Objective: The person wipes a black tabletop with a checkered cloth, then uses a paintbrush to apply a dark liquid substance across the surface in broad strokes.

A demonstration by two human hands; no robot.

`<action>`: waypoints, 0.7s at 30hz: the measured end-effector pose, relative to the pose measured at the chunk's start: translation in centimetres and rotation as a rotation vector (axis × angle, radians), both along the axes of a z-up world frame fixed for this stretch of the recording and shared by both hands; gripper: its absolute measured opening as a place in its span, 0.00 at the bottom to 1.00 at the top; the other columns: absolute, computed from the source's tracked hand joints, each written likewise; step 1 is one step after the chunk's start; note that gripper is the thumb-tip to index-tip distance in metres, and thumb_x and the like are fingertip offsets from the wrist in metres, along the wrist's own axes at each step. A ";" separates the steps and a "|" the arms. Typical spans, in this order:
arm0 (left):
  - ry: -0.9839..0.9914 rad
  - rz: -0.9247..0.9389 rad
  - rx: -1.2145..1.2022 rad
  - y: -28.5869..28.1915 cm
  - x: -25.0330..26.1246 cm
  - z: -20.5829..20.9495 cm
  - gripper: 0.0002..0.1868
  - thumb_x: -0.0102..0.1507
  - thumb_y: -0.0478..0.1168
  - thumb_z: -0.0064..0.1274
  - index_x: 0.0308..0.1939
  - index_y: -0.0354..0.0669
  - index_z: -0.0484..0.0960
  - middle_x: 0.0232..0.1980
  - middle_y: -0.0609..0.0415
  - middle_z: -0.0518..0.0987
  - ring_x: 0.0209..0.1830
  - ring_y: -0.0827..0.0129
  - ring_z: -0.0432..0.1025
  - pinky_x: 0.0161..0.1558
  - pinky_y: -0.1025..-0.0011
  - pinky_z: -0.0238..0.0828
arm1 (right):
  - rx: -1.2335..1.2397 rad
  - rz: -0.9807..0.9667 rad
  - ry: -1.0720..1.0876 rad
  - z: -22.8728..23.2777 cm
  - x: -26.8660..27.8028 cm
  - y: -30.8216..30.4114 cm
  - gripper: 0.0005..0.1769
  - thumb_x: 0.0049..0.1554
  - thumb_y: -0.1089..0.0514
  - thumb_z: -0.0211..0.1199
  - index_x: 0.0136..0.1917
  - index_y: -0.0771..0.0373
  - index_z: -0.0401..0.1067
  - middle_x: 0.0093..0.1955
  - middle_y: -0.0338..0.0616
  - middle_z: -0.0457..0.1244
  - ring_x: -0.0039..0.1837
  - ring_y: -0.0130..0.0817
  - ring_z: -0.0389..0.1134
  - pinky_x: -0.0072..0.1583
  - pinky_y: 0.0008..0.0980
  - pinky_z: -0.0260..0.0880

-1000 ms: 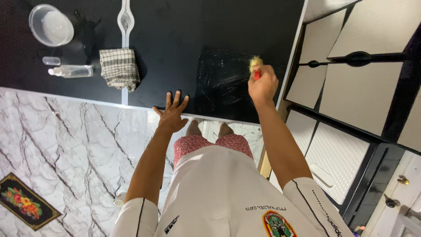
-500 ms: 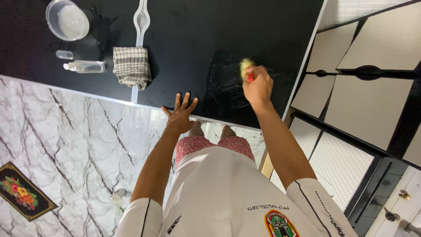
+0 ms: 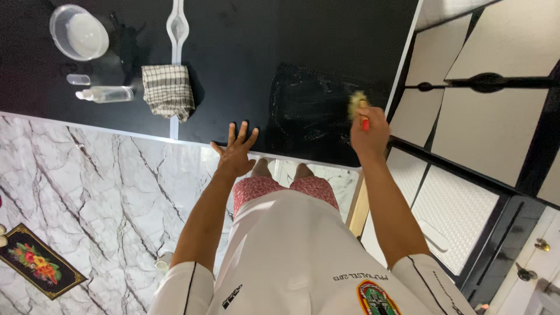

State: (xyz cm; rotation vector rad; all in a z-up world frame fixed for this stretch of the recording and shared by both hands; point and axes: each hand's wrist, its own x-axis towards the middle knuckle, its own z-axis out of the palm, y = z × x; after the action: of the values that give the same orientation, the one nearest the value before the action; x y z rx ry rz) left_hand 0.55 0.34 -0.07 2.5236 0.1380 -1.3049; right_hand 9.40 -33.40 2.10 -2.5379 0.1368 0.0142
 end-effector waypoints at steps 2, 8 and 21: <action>-0.025 -0.017 0.008 0.0 0.0 -0.3 0.54 0.58 0.51 0.64 0.80 0.77 0.45 0.86 0.65 0.30 0.85 0.56 0.22 0.67 0.15 0.27 | 0.019 0.133 -0.173 -0.2 -1.7 -1.5 0.04 0.63 0.60 0.66 0.49 0.64 0.76 0.51 0.53 0.70 0.52 0.49 0.74 0.52 0.41 0.77; -0.044 -0.017 0.006 0.1 0.0 -0.4 0.54 0.57 0.51 0.63 0.80 0.78 0.45 0.86 0.65 0.30 0.85 0.58 0.23 0.67 0.15 0.27 | 0.613 0.356 -0.089 -2.4 -8.0 8.1 0.09 0.57 0.65 0.67 0.53 0.61 0.77 0.56 0.51 0.70 0.57 0.45 0.75 0.58 0.35 0.76; -0.005 -0.007 0.033 -0.6 -0.2 0.3 0.54 0.57 0.54 0.65 0.80 0.78 0.47 0.86 0.66 0.30 0.85 0.60 0.21 0.70 0.19 0.25 | 0.247 -0.035 -0.045 -1.3 -9.5 -4.1 0.04 0.61 0.64 0.65 0.50 0.62 0.78 0.52 0.48 0.69 0.55 0.39 0.73 0.57 0.35 0.74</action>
State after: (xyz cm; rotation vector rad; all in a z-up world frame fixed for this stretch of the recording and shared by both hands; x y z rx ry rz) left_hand 0.36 -0.26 0.28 2.5569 0.1511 -1.3089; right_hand -0.06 -37.45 0.81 -2.2877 0.1518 -0.0377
